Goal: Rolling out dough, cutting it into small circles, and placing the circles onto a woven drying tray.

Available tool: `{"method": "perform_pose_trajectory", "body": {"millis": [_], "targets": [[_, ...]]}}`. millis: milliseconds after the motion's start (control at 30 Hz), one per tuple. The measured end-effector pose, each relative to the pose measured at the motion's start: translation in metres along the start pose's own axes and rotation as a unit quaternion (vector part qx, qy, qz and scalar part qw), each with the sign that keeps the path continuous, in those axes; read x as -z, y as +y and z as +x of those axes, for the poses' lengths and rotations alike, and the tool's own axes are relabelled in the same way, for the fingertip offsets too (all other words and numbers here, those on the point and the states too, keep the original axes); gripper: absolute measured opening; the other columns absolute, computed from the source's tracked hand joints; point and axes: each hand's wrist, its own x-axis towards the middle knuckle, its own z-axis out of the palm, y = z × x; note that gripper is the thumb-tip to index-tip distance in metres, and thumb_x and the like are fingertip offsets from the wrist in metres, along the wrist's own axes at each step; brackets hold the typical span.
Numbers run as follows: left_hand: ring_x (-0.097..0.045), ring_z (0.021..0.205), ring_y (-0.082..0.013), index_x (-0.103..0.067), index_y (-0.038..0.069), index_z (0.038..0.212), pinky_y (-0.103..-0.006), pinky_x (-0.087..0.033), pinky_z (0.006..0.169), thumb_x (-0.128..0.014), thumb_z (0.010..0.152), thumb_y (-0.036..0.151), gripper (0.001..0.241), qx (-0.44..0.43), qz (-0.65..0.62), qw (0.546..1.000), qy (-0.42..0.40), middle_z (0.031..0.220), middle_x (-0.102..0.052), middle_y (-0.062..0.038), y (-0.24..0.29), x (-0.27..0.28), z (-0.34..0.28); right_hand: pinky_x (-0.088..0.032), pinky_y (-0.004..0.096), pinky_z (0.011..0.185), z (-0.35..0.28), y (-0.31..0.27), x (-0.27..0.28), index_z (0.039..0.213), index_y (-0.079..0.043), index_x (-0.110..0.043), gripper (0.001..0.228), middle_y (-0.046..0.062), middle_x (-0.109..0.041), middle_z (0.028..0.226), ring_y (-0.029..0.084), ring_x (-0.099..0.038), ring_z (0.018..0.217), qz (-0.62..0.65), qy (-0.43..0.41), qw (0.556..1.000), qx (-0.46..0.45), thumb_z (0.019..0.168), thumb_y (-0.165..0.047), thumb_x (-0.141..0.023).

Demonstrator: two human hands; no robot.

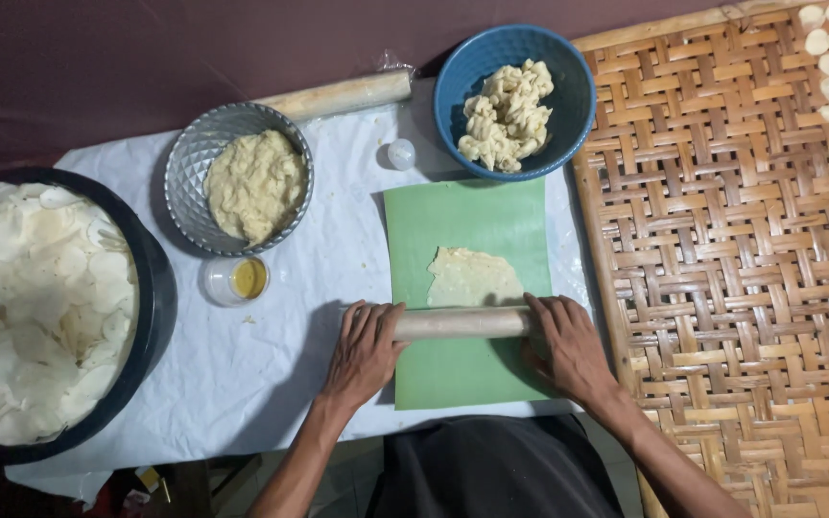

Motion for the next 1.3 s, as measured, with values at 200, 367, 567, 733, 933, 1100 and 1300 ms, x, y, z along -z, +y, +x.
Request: {"method": "perform_pose_trajectory", "body": {"millis": [200, 367, 567, 733, 933, 1100, 1300], "targets": [[-0.059, 0.122, -0.0296, -0.058, 0.007, 0.135, -0.053, -0.038, 0.115, -0.073, 0.089, 0.023, 0.051, -0.004, 0.022, 0.997, 0.07, 0.12, -0.061, -0.011, -0.011, -0.019, 0.067, -0.042, 0.046, 0.115, 0.063, 0.018, 0.022, 0.123, -0.008, -0.062, 0.064, 0.012, -0.061, 0.125, 0.031, -0.058, 0.121, -0.045, 0.112, 0.992, -0.039, 0.074, -0.048, -0.072], [-0.047, 0.139, -0.036, -0.051, -0.001, 0.143, -0.0536, -0.03, 0.119, -0.052, 0.105, 0.023, 0.044, 0.038, -0.022, 0.994, 0.101, 0.143, -0.053, -0.021, 0.018, -0.034, 0.067, -0.029, 0.046, 0.124, 0.074, -0.011, 0.026, 0.133, 0.0, -0.051, 0.061, 0.023, -0.049, 0.15, 0.034, -0.046, 0.143, -0.069, 0.108, 0.989, -0.079, 0.098, -0.049, -0.045], [-0.036, 0.15, -0.0368, -0.044, -0.005, 0.151, -0.0511, -0.024, 0.123, -0.041, 0.108, 0.026, 0.053, 0.096, 0.024, 0.989, 0.108, 0.159, -0.041, -0.024, 0.0, -0.056, 0.112, -0.029, 0.046, 0.124, 0.127, 0.006, 0.018, 0.156, 0.005, -0.037, 0.071, 0.029, -0.038, 0.161, 0.04, -0.035, 0.151, -0.068, 0.112, 0.984, -0.118, 0.099, -0.035, -0.047], [-0.031, 0.151, -0.0437, -0.04, -0.008, 0.154, -0.0582, -0.021, 0.123, -0.054, 0.1, 0.018, 0.061, 0.12, 0.018, 0.988, 0.097, 0.161, -0.036, -0.03, -0.018, -0.056, 0.153, -0.018, 0.048, 0.128, 0.164, 0.024, 0.024, 0.158, 0.007, -0.031, 0.079, 0.033, -0.024, 0.165, 0.043, -0.018, 0.156, -0.015, 0.06, 0.988, -0.143, 0.093, -0.032, -0.048], [-0.034, 0.152, -0.0374, -0.039, -0.003, 0.156, -0.0563, -0.021, 0.124, -0.052, 0.099, 0.021, 0.063, 0.125, 0.054, 0.983, 0.124, 0.162, -0.038, -0.024, -0.021, -0.071, 0.147, -0.018, 0.049, 0.127, 0.154, 0.019, 0.016, 0.157, 0.012, -0.028, 0.086, 0.034, -0.026, 0.163, 0.044, -0.019, 0.155, -0.007, 0.088, 0.983, -0.159, 0.091, -0.039, -0.049], [-0.033, 0.153, -0.033, -0.039, 0.0, 0.157, -0.0484, -0.022, 0.124, -0.036, 0.108, 0.024, 0.054, 0.105, 0.04, 0.988, 0.105, 0.165, -0.036, -0.019, 0.007, -0.069, 0.086, -0.026, 0.047, 0.125, 0.103, -0.007, 0.012, 0.155, 0.006, -0.039, 0.071, 0.026, -0.04, 0.161, 0.038, -0.037, 0.15, -0.046, 0.168, 0.981, -0.084, 0.102, -0.04, -0.044], [-0.051, 0.136, -0.0332, -0.049, 0.005, 0.15, -0.0508, -0.036, 0.115, -0.071, 0.092, 0.027, 0.066, 0.026, 0.025, 0.996, 0.082, 0.142, -0.055, -0.017, -0.009, -0.052, 0.067, -0.036, 0.041, 0.119, 0.083, 0.01, 0.014, 0.158, -0.005, -0.04, 0.07, 0.017, -0.048, 0.157, 0.029, -0.047, 0.144, -0.071, 0.14, 0.988, -0.003, 0.101, -0.046, -0.041]]}}
